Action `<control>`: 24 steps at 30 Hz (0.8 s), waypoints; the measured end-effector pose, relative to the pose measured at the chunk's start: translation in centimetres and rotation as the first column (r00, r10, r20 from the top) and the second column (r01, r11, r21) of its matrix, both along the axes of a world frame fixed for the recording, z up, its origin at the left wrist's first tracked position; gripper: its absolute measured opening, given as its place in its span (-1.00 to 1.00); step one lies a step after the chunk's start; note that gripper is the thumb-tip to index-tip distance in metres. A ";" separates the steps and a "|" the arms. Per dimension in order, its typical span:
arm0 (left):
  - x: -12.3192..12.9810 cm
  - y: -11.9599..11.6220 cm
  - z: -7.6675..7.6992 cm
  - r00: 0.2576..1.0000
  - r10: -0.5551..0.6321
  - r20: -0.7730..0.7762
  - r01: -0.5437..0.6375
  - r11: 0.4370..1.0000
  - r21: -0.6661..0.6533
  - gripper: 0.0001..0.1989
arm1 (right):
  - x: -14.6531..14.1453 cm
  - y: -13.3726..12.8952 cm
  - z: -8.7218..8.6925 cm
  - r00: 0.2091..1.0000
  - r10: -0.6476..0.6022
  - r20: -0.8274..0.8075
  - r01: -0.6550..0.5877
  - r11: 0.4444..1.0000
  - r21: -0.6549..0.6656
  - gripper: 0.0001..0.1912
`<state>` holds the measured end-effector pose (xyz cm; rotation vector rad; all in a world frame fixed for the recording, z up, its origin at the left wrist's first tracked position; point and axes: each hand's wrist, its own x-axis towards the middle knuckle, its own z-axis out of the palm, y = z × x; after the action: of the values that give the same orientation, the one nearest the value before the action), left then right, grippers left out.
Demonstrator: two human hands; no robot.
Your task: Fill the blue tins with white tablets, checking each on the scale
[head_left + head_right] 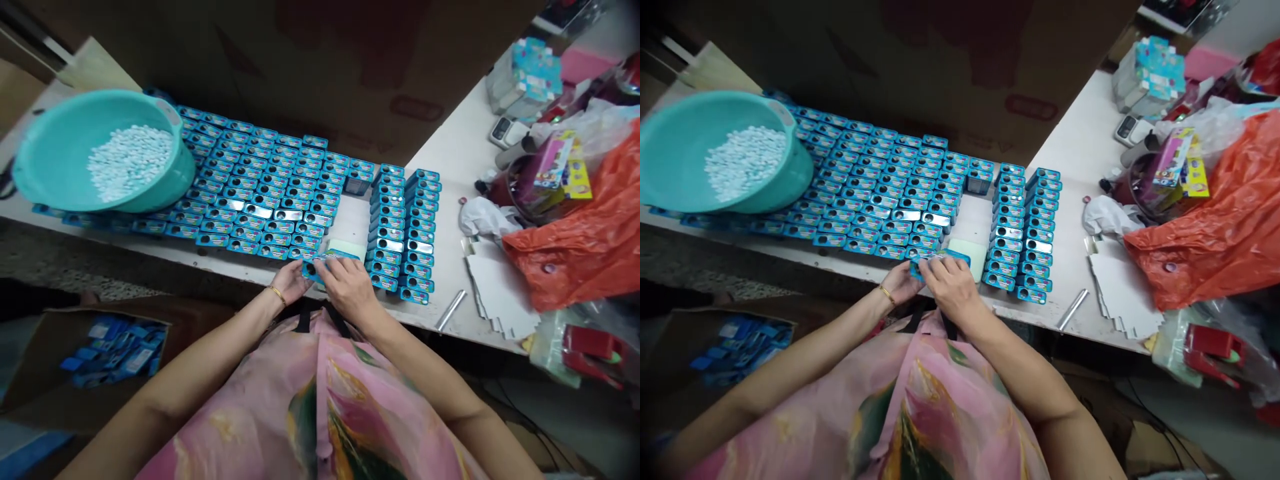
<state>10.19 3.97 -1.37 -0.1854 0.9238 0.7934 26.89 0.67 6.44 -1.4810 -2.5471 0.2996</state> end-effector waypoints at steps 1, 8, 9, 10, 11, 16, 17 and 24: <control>0.3 0.2 0.1 1.000 -0.003 0.006 0.003 1.000 -0.003 -0.83 | -0.3 0.1 0.3 0.999 0.011 0.038 -0.011 1.000 -0.003 -0.58; 1.2 0.7 0.4 0.999 -0.013 -0.033 0.012 1.000 -0.017 -0.88 | 0.0 0.1 -0.5 0.991 -0.051 0.126 0.052 0.999 -0.004 -0.61; 1.2 0.7 0.3 0.999 -0.030 -0.024 0.030 0.999 -0.018 -0.88 | 0.0 0.0 -0.5 0.992 -0.045 0.121 0.044 0.999 0.004 -0.61; 1.2 0.6 0.3 0.999 -0.043 -0.021 0.042 0.999 -0.023 -0.87 | 0.0 -0.2 -0.5 0.992 -0.034 0.119 0.033 0.999 0.010 -0.61; 1.3 0.6 0.2 0.998 -0.052 -0.023 0.052 0.998 -0.032 -0.86 | -0.1 -0.2 -0.6 0.992 -0.026 0.123 0.025 1.000 0.012 -0.62; 1.8 0.7 0.1 0.997 -0.049 -0.054 0.046 0.997 -0.061 -0.88 | 0.1 0.0 -1.1 0.981 -0.035 0.188 0.033 0.999 0.013 -0.64; 1.9 0.7 0.0 0.998 -0.047 -0.052 0.044 0.997 -0.058 -0.88 | 0.2 0.0 -1.1 0.981 -0.035 0.192 0.032 0.999 0.018 -0.64; 2.3 0.9 -0.1 0.998 -0.066 -0.006 0.066 0.996 -0.060 -0.88 | 0.4 0.0 -0.8 0.987 -0.014 0.159 0.013 1.000 0.004 -0.63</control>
<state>12.47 4.91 -1.49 -0.2032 0.9572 0.7062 27.33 0.68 5.64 -1.5804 -2.6569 0.1824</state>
